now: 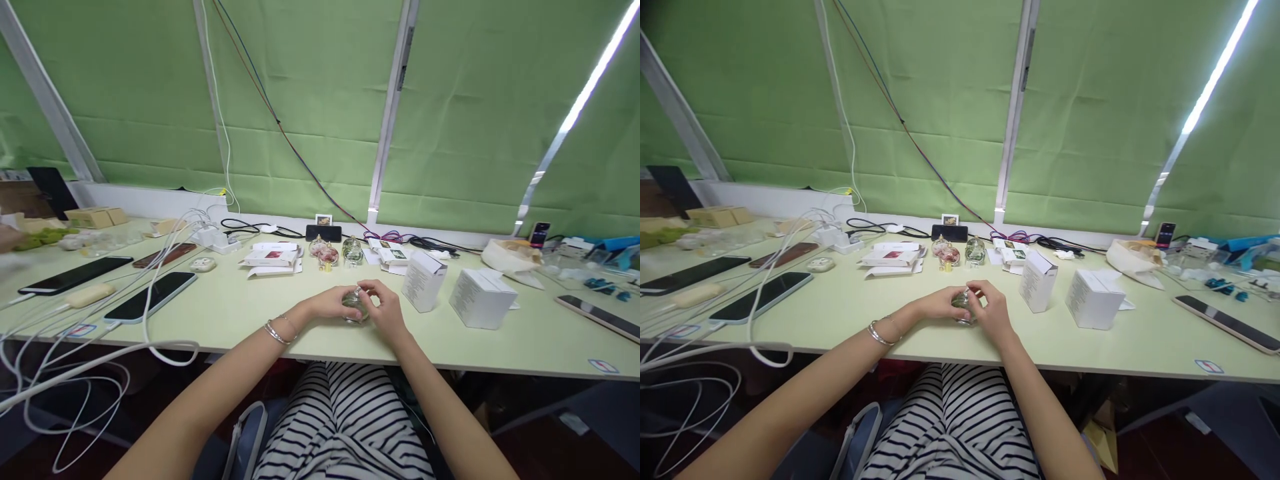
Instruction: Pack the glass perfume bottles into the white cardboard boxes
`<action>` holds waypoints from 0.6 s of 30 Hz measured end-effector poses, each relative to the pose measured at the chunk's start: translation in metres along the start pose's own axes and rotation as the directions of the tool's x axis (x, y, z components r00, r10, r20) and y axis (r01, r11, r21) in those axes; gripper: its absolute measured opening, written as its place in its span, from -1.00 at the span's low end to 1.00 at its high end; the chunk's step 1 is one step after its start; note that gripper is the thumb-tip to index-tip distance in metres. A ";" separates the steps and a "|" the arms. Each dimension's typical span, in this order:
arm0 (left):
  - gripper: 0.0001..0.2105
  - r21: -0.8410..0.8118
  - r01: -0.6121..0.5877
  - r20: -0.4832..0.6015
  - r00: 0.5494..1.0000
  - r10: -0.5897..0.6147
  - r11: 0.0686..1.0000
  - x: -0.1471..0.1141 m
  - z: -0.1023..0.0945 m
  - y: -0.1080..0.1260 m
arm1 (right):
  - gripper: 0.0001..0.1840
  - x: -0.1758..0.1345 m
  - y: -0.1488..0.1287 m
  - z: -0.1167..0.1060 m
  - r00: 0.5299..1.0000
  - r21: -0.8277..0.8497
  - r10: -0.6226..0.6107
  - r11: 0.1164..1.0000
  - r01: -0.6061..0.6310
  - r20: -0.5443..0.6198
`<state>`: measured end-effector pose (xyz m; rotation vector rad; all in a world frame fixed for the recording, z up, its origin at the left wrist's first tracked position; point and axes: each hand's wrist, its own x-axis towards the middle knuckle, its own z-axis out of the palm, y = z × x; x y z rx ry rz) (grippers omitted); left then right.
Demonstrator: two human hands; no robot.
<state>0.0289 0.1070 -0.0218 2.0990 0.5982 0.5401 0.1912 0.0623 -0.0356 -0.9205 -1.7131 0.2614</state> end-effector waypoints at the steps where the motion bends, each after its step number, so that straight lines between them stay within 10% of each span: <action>1: -0.62 0.030 -0.001 0.000 1.000 0.001 1.000 0.000 -0.001 0.001 | -0.80 -0.001 -0.001 0.002 1.000 -0.012 -0.012 1.000 0.012 -0.004; 18: -0.66 0.130 -0.021 0.027 0.999 0.017 0.991 -0.004 -0.006 0.001 | -0.78 -0.001 0.002 0.009 0.998 0.055 -0.057 0.997 0.056 0.014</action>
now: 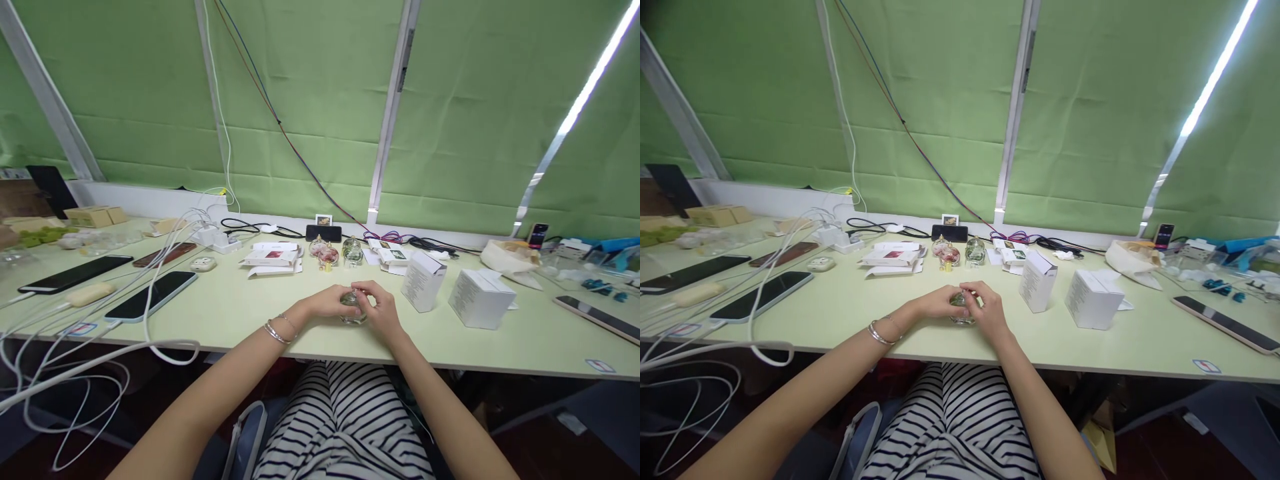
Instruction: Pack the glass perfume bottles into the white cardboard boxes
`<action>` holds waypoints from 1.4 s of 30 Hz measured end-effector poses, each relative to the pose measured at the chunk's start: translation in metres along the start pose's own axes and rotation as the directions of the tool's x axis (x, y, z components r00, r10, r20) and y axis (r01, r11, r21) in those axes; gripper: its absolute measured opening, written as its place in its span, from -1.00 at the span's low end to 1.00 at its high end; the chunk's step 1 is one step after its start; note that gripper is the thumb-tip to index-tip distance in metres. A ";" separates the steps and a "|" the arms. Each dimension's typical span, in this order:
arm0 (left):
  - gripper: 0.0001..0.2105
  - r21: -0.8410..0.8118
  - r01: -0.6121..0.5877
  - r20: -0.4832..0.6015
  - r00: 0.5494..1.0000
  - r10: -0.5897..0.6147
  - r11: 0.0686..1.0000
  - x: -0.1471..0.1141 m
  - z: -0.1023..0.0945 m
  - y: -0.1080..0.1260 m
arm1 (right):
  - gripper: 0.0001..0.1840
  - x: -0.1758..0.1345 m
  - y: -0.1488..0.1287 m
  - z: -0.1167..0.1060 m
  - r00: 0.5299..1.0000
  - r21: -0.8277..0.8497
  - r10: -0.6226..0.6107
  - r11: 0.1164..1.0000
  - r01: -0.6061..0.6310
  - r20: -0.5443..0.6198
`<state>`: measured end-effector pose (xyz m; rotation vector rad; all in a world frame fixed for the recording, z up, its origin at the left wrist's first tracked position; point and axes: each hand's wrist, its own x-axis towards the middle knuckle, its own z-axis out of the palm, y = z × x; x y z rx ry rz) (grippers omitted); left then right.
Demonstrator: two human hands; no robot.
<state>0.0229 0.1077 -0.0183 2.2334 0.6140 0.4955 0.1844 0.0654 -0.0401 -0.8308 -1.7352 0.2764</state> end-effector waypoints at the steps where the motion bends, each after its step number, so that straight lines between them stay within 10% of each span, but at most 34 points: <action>1: -0.66 0.003 -0.002 0.000 1.000 0.002 1.000 0.000 0.000 0.000 | -0.78 0.000 0.000 0.000 1.000 0.002 0.000 1.000 0.000 0.001; 42: -0.71 -0.059 0.037 0.020 0.999 -0.036 0.998 -0.001 0.002 0.003 | -0.83 0.001 -0.001 0.000 1.000 0.089 0.000 0.996 0.001 -0.005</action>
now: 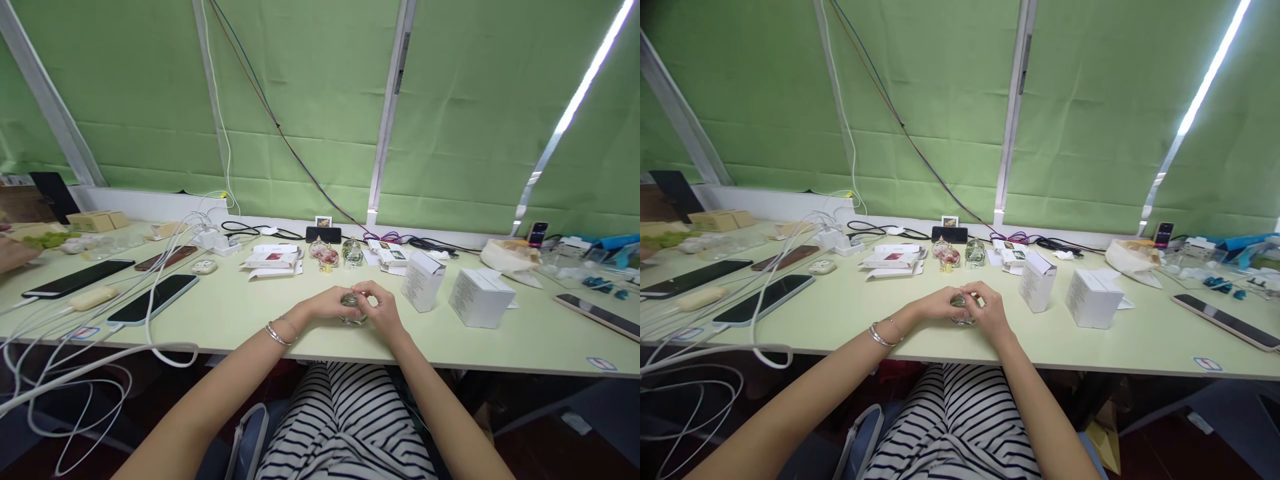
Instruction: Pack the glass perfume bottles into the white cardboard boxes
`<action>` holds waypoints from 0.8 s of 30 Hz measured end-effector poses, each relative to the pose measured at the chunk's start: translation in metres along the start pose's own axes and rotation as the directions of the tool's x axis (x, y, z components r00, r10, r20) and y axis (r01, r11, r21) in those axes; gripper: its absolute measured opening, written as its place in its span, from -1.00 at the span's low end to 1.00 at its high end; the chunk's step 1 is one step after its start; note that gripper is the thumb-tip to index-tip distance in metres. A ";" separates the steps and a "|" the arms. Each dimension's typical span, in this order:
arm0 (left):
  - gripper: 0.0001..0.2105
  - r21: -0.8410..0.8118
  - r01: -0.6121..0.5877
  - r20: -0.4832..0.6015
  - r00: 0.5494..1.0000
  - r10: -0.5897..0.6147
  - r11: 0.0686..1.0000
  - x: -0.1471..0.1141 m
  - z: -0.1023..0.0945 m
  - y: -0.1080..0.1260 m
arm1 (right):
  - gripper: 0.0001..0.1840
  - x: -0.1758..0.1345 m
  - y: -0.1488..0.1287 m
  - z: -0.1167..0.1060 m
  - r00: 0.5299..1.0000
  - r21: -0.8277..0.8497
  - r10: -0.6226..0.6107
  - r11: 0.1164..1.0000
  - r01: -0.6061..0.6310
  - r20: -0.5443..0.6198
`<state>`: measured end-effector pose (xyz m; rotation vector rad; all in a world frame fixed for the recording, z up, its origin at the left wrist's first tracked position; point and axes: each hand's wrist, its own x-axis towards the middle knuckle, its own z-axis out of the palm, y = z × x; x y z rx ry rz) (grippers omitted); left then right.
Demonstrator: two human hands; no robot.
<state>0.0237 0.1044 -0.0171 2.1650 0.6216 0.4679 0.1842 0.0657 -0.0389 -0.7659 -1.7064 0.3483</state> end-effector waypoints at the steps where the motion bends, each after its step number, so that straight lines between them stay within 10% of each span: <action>1: -0.72 -0.002 -0.001 -0.005 1.000 0.001 1.000 0.000 0.000 0.000 | -0.83 0.000 0.000 0.000 1.000 -0.003 -0.001 1.000 0.001 -0.001; 24: -0.67 0.037 -0.007 0.003 1.000 0.006 0.999 0.000 -0.001 -0.002 | -0.86 -0.002 0.003 0.000 0.996 0.063 0.087 0.994 -0.088 0.018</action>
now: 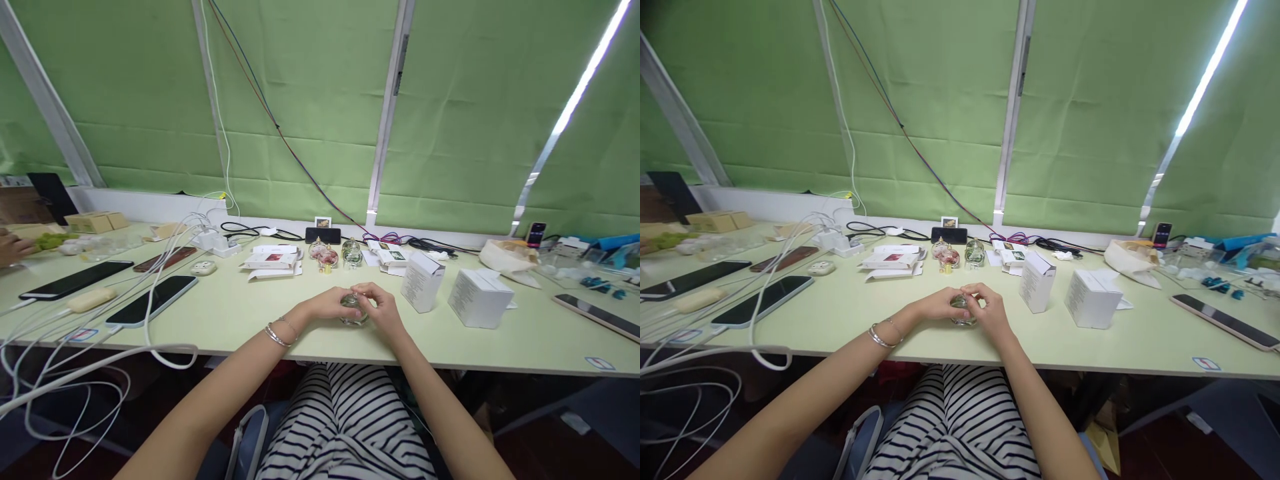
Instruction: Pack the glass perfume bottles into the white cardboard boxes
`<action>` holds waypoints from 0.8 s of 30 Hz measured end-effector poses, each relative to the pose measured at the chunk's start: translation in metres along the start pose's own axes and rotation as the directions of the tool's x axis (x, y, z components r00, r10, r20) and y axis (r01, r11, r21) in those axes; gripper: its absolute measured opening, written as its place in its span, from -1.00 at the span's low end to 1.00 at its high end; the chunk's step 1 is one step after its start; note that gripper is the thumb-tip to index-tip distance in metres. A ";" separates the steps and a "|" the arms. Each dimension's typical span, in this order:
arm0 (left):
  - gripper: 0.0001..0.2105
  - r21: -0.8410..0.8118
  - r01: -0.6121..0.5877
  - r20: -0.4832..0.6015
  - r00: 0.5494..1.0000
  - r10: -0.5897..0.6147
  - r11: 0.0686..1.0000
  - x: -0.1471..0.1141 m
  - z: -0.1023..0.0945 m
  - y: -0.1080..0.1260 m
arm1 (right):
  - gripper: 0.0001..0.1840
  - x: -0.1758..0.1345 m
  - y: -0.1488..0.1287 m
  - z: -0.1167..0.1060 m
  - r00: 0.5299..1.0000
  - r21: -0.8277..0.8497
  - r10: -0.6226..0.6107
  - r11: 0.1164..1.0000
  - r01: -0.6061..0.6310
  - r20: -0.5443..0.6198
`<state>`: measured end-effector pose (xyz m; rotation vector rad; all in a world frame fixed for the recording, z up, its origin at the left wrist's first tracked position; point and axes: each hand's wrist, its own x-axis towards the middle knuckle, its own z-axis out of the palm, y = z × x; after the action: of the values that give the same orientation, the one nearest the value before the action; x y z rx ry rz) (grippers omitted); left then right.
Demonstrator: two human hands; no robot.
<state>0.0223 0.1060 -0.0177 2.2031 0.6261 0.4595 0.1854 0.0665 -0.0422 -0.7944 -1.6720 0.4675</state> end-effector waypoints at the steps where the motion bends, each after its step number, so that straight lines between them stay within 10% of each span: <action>1: -0.67 0.002 -0.001 0.000 1.000 0.001 1.000 0.000 0.000 0.000 | -0.86 0.000 0.000 0.000 1.000 0.005 0.003 1.000 -0.003 0.003; 24: -0.69 0.034 -0.013 -0.016 1.000 0.014 0.999 0.001 0.000 -0.001 | -0.83 0.000 -0.001 0.003 0.995 -0.060 -0.098 0.994 0.096 -0.036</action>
<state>0.0229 0.1075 -0.0183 2.2391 0.6324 0.4773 0.1827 0.0664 -0.0420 -0.7564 -1.6858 0.3352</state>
